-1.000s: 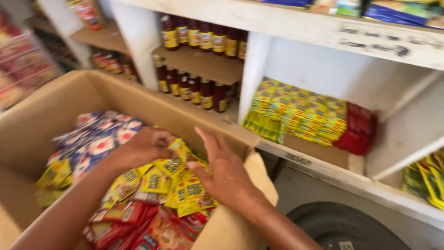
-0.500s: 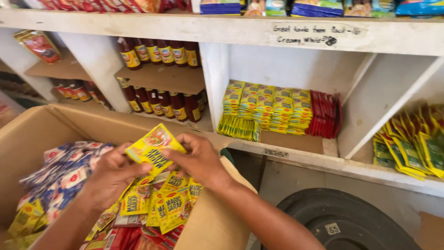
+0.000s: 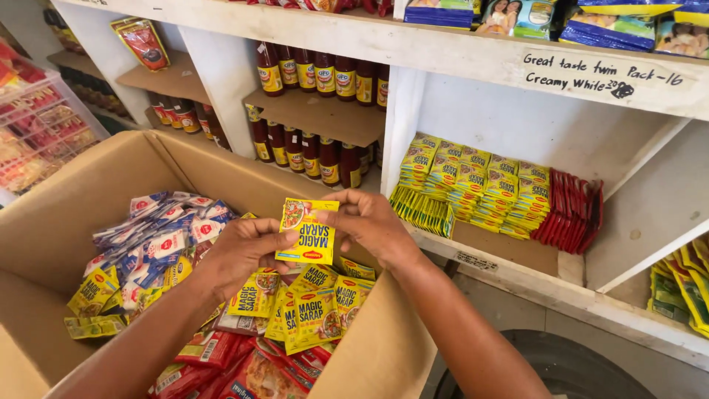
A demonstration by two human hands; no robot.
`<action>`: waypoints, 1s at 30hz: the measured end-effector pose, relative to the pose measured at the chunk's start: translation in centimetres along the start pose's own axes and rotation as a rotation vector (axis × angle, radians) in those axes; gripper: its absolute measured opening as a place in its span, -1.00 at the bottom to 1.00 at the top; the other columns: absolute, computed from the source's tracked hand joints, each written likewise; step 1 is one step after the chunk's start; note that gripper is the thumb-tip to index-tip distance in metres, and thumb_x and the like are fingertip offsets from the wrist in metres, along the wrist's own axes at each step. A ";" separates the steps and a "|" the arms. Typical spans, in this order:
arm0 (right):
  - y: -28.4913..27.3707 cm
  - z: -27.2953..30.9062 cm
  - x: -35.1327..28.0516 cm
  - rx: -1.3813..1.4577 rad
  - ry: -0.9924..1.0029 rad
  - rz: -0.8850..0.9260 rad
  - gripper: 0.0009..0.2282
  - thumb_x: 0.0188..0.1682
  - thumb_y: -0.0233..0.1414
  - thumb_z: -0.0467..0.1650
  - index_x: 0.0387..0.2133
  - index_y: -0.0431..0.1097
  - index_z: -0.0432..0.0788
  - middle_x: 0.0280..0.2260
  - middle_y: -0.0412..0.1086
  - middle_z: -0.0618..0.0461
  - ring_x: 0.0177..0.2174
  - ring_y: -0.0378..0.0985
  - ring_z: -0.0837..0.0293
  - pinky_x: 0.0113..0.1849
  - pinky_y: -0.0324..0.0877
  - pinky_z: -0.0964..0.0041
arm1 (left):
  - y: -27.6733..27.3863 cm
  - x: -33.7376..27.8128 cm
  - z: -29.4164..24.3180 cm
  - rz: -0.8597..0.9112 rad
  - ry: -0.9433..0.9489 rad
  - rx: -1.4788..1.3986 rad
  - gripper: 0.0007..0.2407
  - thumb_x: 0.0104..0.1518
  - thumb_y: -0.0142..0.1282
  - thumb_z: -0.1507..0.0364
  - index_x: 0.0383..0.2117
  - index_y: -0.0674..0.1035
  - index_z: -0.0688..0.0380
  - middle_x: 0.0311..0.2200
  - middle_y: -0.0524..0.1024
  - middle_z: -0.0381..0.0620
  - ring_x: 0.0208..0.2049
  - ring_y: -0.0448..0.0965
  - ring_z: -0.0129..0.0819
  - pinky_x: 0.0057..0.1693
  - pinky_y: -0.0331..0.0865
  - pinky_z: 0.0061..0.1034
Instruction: Stocking and organizing small seasoning packets from a cardboard box onto store shelves.
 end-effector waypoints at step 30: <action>-28.4 1.3 -6.2 0.130 0.027 -0.584 -0.81 -0.14 0.31 -0.39 -0.35 0.53 -0.26 -0.46 0.51 0.05 -0.52 0.50 0.23 -0.48 0.49 0.41 | 26.3 21.4 -6.7 0.116 0.131 0.063 -0.75 -0.06 0.40 0.54 -0.27 0.61 0.37 -0.46 0.65 0.09 -0.51 0.69 -0.26 -0.36 0.60 -0.49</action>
Point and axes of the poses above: each hand's wrist, its own x-axis towards the middle knuckle, its own y-axis out of the palm, z = x × y, the point moved 6 cm from there along x, towards the middle knuckle
